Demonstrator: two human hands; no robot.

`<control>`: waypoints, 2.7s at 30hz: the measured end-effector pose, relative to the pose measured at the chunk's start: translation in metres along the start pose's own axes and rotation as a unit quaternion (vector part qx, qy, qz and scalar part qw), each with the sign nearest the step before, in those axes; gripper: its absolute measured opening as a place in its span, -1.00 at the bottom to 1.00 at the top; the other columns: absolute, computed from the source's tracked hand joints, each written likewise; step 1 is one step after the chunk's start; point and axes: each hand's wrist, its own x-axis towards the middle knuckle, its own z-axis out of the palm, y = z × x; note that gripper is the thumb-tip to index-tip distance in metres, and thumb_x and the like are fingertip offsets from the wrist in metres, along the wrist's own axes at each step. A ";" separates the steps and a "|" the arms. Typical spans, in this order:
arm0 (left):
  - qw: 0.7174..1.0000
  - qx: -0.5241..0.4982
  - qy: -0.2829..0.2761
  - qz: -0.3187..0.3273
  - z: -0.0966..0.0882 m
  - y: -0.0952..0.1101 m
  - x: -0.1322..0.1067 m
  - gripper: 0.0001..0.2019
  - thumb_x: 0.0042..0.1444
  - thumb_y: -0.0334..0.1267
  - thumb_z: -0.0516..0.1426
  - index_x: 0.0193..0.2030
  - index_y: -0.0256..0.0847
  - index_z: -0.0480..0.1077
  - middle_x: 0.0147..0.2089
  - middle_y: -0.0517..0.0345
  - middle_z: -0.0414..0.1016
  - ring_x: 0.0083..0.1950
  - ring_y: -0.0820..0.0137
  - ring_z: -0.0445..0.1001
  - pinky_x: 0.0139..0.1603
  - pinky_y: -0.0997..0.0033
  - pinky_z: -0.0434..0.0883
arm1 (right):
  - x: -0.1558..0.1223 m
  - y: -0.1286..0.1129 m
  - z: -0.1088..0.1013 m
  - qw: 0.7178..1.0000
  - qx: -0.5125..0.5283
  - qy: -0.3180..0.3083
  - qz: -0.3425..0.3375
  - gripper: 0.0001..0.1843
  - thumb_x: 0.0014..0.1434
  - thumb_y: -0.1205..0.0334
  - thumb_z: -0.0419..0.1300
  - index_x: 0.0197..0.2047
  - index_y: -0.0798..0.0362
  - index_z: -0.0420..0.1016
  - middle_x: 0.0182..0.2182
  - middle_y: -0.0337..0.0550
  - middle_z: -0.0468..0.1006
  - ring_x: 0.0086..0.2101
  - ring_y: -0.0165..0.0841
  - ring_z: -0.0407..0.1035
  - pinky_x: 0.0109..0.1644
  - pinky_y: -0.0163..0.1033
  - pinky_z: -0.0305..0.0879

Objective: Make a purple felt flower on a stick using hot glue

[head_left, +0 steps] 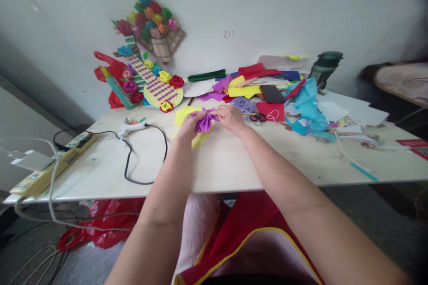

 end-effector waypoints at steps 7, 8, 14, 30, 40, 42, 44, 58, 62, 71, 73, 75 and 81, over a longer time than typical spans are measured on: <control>0.994 -0.054 0.045 -0.089 0.006 0.008 -0.004 -0.95 -0.04 -0.50 0.20 -0.48 -0.36 0.44 -0.52 0.10 0.47 -0.51 0.51 0.43 -0.44 0.55 0.42 | -0.002 -0.011 -0.005 0.998 -0.052 -0.020 -0.027 -0.68 0.22 0.33 0.04 -0.25 -0.03 0.66 -0.32 -0.13 0.60 -0.25 -0.32 0.38 -0.33 -0.26 0.07; 0.991 -0.059 0.052 -0.105 0.007 0.010 -0.004 -0.93 -0.03 -0.52 0.17 -0.48 -0.37 0.45 -0.51 0.08 0.49 -0.48 0.49 0.45 -0.41 0.54 0.44 | -0.003 -0.011 -0.005 0.998 -0.057 -0.023 -0.033 -0.69 0.22 0.33 0.05 -0.25 -0.02 0.65 -0.32 -0.12 0.59 -0.26 -0.32 0.37 -0.33 -0.26 0.06; 0.992 -0.062 0.047 -0.100 0.005 0.010 -0.005 -0.93 -0.06 -0.53 0.18 -0.49 -0.35 0.43 -0.52 0.12 0.47 -0.49 0.50 0.44 -0.37 0.51 0.45 | -0.003 -0.009 -0.001 0.998 -0.046 -0.009 -0.048 -0.70 0.23 0.33 0.05 -0.24 -0.02 0.64 -0.35 -0.12 0.58 -0.29 -0.33 0.33 -0.32 -0.29 0.09; 1.000 0.008 -0.001 0.026 0.002 0.006 -0.004 -0.78 -0.21 -0.30 0.40 -0.45 -0.30 0.49 -0.52 0.20 0.48 -0.53 0.56 0.40 -0.48 0.58 0.33 | -0.001 0.000 0.001 0.999 0.032 0.028 -0.015 -0.70 0.21 0.32 0.11 -0.13 -0.05 0.66 -0.23 -0.15 0.65 -0.23 -0.35 0.45 -0.22 -0.30 0.24; 0.999 0.017 0.007 0.034 0.003 0.006 -0.004 -0.76 -0.21 -0.29 0.41 -0.46 -0.28 0.45 -0.52 0.24 0.47 -0.54 0.58 0.41 -0.50 0.59 0.33 | -0.002 0.002 0.003 0.999 0.037 0.032 -0.005 -0.73 0.21 0.29 0.12 -0.15 -0.04 0.65 -0.24 -0.16 0.66 -0.25 -0.35 0.48 -0.22 -0.30 0.25; 0.999 0.015 0.008 0.038 0.003 0.006 -0.004 -0.76 -0.22 -0.29 0.41 -0.46 -0.27 0.45 -0.52 0.23 0.48 -0.53 0.58 0.42 -0.49 0.59 0.34 | -0.002 0.001 0.003 0.999 0.039 0.033 -0.003 -0.74 0.21 0.27 0.12 -0.16 -0.04 0.65 -0.24 -0.15 0.66 -0.24 -0.35 0.48 -0.21 -0.30 0.26; 0.999 0.017 0.007 0.041 0.003 0.007 -0.004 -0.75 -0.24 -0.29 0.42 -0.47 -0.27 0.44 -0.53 0.23 0.47 -0.54 0.57 0.41 -0.50 0.59 0.34 | -0.002 0.001 0.002 0.999 0.041 0.034 0.000 -0.74 0.21 0.26 0.13 -0.15 -0.03 0.65 -0.23 -0.15 0.66 -0.24 -0.34 0.48 -0.20 -0.30 0.27; 0.998 0.060 0.003 0.029 0.004 0.006 -0.006 -0.68 -0.32 -0.25 0.43 -0.44 -0.30 0.46 -0.52 0.20 0.48 -0.54 0.53 0.40 -0.51 0.54 0.30 | -0.001 0.008 0.003 0.991 0.124 -0.009 0.054 -0.77 0.17 0.20 0.19 -0.16 -0.05 0.66 -0.23 -0.16 0.68 -0.24 -0.34 0.53 -0.17 -0.31 0.34; 0.997 0.066 0.013 0.028 0.005 0.004 -0.004 -0.65 -0.38 -0.19 0.45 -0.50 -0.30 0.45 -0.55 0.20 0.45 -0.57 0.55 0.36 -0.55 0.55 0.26 | 0.000 0.006 0.001 0.994 0.093 -0.021 0.055 -0.77 0.18 0.17 0.19 -0.19 -0.06 0.67 -0.25 -0.18 0.68 -0.26 -0.35 0.52 -0.21 -0.32 0.30; 0.996 0.081 0.034 0.008 0.006 0.002 -0.003 -0.65 -0.42 -0.22 0.46 -0.52 -0.32 0.46 -0.56 0.17 0.47 -0.55 0.53 0.38 -0.51 0.53 0.29 | 0.000 -0.002 -0.004 0.998 0.007 -0.045 0.036 -0.75 0.22 0.16 0.15 -0.19 -0.07 0.68 -0.24 -0.18 0.67 -0.23 -0.33 0.49 -0.25 -0.29 0.22; 0.996 0.078 0.038 0.005 0.004 0.002 -0.003 -0.69 -0.39 -0.26 0.45 -0.52 -0.33 0.47 -0.56 0.16 0.46 -0.56 0.53 0.38 -0.51 0.52 0.30 | -0.001 -0.004 -0.004 0.998 -0.005 -0.047 0.032 -0.74 0.22 0.17 0.14 -0.19 -0.07 0.68 -0.24 -0.17 0.67 -0.23 -0.33 0.49 -0.27 -0.28 0.20; 0.997 0.068 0.036 -0.004 0.003 0.001 -0.003 -0.72 -0.37 -0.30 0.43 -0.53 -0.33 0.47 -0.57 0.16 0.45 -0.58 0.52 0.37 -0.52 0.52 0.29 | -0.001 -0.006 -0.003 0.998 -0.016 -0.048 0.024 -0.73 0.22 0.17 0.13 -0.19 -0.08 0.68 -0.24 -0.17 0.67 -0.24 -0.32 0.48 -0.29 -0.27 0.18; 0.998 0.042 0.017 -0.038 -0.001 0.002 -0.003 -0.75 -0.36 -0.35 0.42 -0.50 -0.36 0.49 -0.55 0.12 0.48 -0.57 0.53 0.38 -0.51 0.52 0.31 | -0.003 -0.006 0.002 0.999 -0.029 -0.035 -0.003 -0.70 0.23 0.16 0.10 -0.22 -0.04 0.68 -0.26 -0.14 0.67 -0.26 -0.31 0.47 -0.31 -0.25 0.14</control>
